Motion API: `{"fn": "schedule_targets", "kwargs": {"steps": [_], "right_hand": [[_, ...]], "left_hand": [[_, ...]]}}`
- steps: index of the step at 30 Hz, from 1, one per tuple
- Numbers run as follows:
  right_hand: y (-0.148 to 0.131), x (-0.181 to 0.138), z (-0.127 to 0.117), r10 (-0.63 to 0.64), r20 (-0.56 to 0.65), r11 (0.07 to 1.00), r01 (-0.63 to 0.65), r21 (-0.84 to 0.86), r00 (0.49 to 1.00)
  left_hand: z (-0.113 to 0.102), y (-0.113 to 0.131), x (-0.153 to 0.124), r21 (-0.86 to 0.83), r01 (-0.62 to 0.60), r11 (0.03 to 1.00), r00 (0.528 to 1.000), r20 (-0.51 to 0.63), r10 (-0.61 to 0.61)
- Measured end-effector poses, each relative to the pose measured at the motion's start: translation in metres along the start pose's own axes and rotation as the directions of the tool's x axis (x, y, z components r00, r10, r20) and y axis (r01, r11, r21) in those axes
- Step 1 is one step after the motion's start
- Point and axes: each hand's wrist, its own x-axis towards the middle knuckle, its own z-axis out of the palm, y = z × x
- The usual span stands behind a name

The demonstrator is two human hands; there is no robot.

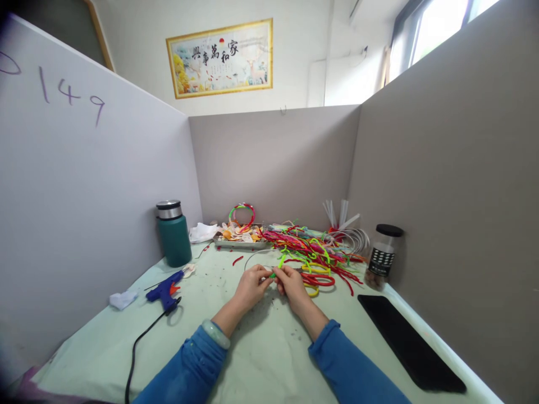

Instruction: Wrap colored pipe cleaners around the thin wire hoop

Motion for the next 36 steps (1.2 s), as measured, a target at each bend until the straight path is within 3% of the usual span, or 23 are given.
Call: {"fn": "schedule_targets", "kwargs": {"steps": [8, 15, 21, 25, 30, 36], "right_hand": [[-0.004, -0.002, 0.002, -0.064, 0.022, 0.995, 0.066, -0.073, 0.998], [-0.004, -0.001, 0.003, -0.041, 0.006, 0.997, 0.041, -0.071, 0.999], [-0.005, -0.001, 0.005, -0.055, 0.032, 0.994, 0.058, -0.088, 0.998], [-0.005, -0.003, 0.007, -0.116, 0.1, 0.969, 0.135, -0.209, 0.988], [0.003, -0.002, 0.008, -0.272, 0.198, 0.827, 0.334, -0.452, 0.942], [0.006, 0.0, 0.005, -0.24, 0.135, 0.82, 0.276, -0.502, 0.961]], "left_hand": [[0.001, -0.002, -0.001, 0.05, -0.027, 0.998, 1.0, 0.013, 0.027], [0.0, -0.003, 0.001, 0.016, -0.068, 0.998, 0.998, -0.014, 0.068], [-0.004, -0.001, 0.002, -0.027, -0.054, 0.998, 0.994, -0.095, 0.051], [-0.005, -0.003, 0.005, -0.064, -0.01, 0.998, 0.992, -0.127, 0.002], [-0.005, -0.007, 0.009, -0.144, 0.077, 0.987, 0.987, -0.132, -0.096], [-0.005, -0.008, 0.011, -0.229, 0.075, 0.97, 0.99, -0.1, -0.101]]}}
